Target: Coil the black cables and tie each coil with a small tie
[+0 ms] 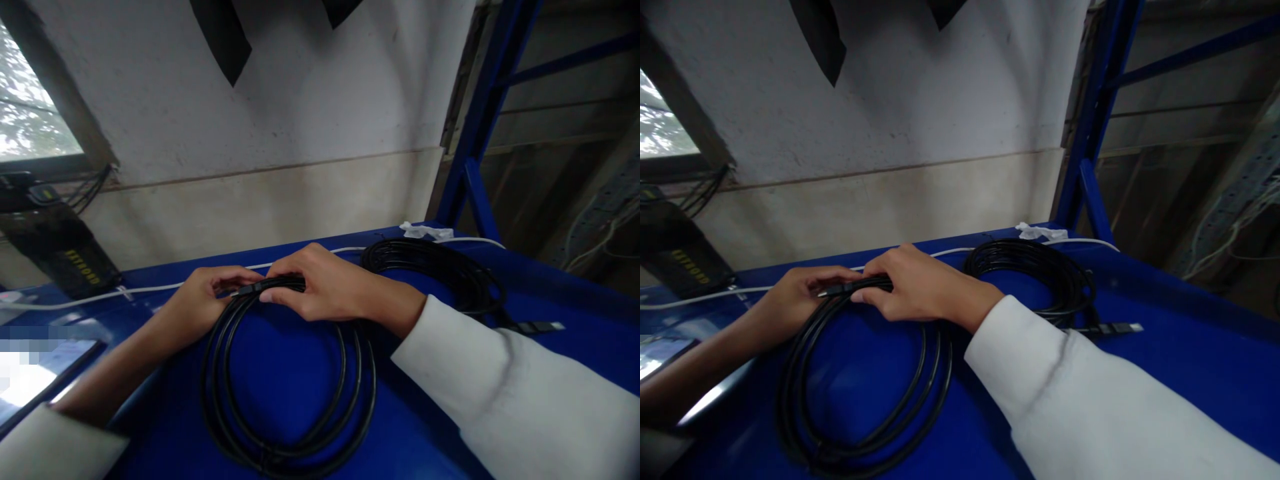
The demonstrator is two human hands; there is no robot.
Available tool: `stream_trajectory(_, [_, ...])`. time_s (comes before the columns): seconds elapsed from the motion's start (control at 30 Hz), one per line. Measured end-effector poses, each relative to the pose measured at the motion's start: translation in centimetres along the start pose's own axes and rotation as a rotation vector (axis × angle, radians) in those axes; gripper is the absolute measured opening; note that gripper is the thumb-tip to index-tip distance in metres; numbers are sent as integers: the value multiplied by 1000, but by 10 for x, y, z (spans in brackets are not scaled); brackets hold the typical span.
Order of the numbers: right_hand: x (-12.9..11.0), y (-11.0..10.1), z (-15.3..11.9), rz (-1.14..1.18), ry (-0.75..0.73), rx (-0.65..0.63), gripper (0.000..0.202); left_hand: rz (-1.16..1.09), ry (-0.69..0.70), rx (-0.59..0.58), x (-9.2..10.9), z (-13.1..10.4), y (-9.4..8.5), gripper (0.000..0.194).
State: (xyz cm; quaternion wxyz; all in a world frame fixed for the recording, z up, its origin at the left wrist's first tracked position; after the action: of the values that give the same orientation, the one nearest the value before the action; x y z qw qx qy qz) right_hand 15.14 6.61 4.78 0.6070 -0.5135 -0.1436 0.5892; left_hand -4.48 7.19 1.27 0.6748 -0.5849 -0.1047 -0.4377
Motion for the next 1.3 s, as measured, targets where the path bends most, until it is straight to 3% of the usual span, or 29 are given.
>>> stream_trajectory(0.3, [1, 5, 0, -2, 32, -30, 23, 145, 4, 95, 10, -3, -1, 25])
stream_trajectory(0.57, [9, 13, 0, -47, 29, -68, 28, 174, -113, 411, 11, -8, -22, 30])
stream_trajectory(0.7, [10, 16, -1, -69, 47, -90, 30, 99, -151, 389, 10, -8, -19, 33])
stream_trajectory(1.0, [12, 21, -1, -57, 73, -58, 34, -71, -152, 193, 14, -4, 4, 33])
stream_trajectory(1.17, [14, 21, -2, -71, 105, -41, 35, -64, -169, 204, 16, -5, 3, 36])
stream_trajectory(1.3, [13, 21, -1, -50, 110, -38, 30, -46, -169, 277, 17, -6, -2, 35])
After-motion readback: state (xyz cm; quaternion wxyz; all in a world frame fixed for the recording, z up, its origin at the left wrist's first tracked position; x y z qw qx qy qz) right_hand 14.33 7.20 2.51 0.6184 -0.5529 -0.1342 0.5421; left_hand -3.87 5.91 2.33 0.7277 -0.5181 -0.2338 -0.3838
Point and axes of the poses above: each hand's wrist, its own z-axis towards the middle knuckle, its own y-axis out of the palm, x = y × z, the point moved 5 cm from there along z, towards the middle knuckle, and after that the axes turned 5 degrees about z, right-handed, at the moved point
